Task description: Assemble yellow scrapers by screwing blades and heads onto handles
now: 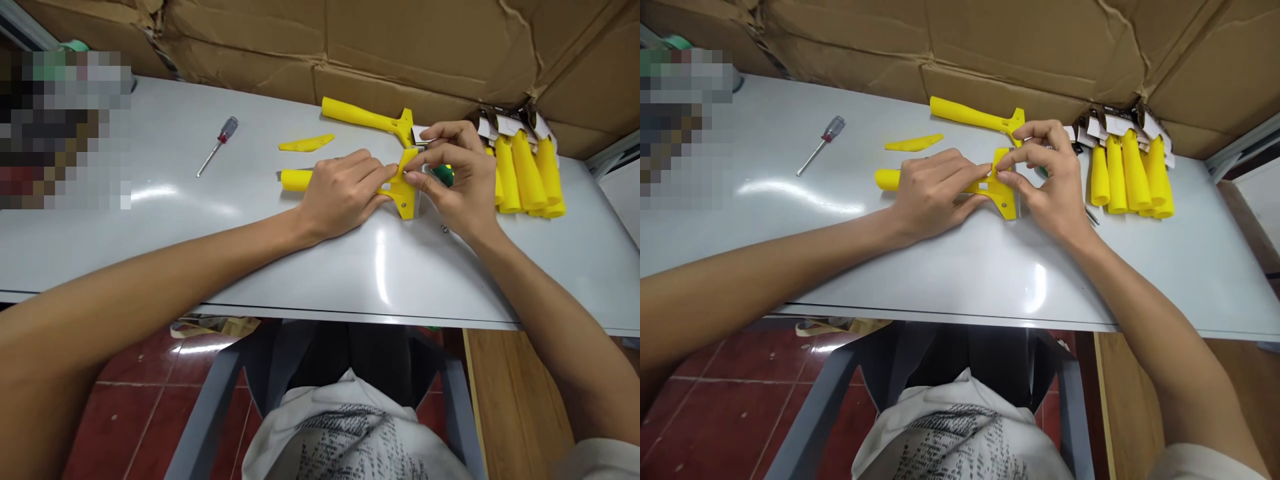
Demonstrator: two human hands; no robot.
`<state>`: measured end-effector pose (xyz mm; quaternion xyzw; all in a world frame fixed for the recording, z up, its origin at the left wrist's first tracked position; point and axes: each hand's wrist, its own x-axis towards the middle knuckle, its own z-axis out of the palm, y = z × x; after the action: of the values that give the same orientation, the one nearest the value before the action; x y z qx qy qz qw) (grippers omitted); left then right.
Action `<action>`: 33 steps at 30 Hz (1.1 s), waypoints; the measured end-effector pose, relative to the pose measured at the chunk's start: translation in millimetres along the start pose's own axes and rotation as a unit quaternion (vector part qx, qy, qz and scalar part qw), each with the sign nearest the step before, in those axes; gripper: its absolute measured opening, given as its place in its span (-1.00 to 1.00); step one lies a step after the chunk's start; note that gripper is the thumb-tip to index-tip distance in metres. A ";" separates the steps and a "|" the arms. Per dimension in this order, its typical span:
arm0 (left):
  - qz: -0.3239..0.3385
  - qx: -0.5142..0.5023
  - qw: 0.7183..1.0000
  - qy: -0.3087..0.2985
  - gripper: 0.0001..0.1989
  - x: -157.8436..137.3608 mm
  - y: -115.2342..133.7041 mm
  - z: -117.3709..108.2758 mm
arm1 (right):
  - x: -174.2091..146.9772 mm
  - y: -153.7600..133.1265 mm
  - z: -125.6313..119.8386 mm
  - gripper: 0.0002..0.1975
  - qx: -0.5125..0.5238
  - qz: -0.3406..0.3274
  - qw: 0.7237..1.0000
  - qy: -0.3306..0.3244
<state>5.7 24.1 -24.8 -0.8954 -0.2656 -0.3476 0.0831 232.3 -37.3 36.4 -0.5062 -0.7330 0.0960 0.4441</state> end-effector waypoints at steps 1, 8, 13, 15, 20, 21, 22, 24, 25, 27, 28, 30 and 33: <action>0.001 0.000 1.000 0.000 -0.32 0.3 0.3 -0.6 | 0.0 0.5 0.2 -0.93 0.013 -0.002 1.000 0.001; -0.003 -0.003 1.000 -0.001 -0.25 1.1 1.3 -2.6 | -1.1 0.9 0.6 -0.89 0.053 0.009 0.999 -0.001; -0.008 0.008 1.000 -0.004 -0.24 1.6 2.8 -4.2 | -3.6 -2.8 1.9 -0.91 0.045 0.002 0.999 0.019; -0.014 0.000 1.000 -0.005 -0.24 1.3 3.3 -4.7 | -4.6 -6.9 2.1 -0.91 0.052 0.009 0.998 0.024; -0.018 -0.024 0.999 -0.011 -0.26 1.7 4.6 -6.6 | -7.2 -19.6 4.8 -0.85 0.073 0.052 0.995 0.044; -0.016 -0.027 0.999 -0.014 -0.28 2.2 5.1 -7.2 | -7.8 -21.3 5.8 -0.85 0.072 0.057 0.994 0.055; -0.016 -0.029 0.999 -0.015 -0.29 2.6 5.6 -7.8 | -8.4 -22.6 7.0 -0.85 0.072 0.062 0.993 0.065; -0.022 -0.033 0.999 -0.015 -0.32 3.5 6.6 -8.8 | -9.3 -23.7 9.2 -0.85 0.081 0.074 0.991 0.080; -0.026 -0.035 0.999 -0.013 -0.32 3.8 7.0 -9.2 | -9.7 -23.7 10.1 -0.85 0.091 0.080 0.989 0.082; -0.032 -0.036 0.999 -0.011 -0.32 4.1 7.6 -9.8 | -10.0 -22.9 11.2 -0.84 0.117 0.090 0.986 0.072; -0.033 -0.036 0.999 -0.010 -0.32 4.1 7.7 -10.0 | -10.1 -22.1 11.4 -0.82 0.129 0.094 0.985 0.065; -0.035 -0.037 0.999 -0.008 -0.34 4.2 7.7 -10.3 | -9.9 -19.8 11.6 -0.77 0.141 0.101 0.983 0.053; -0.028 -0.040 0.999 -0.009 -0.39 4.5 7.6 -10.4 | -9.3 -14.4 12.2 -0.65 0.136 0.096 0.985 0.047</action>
<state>6.5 16.1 -13.7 -0.8932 -0.2770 -0.3525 0.0350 214.7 -48.0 32.6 -0.5132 -0.6394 0.2135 0.5313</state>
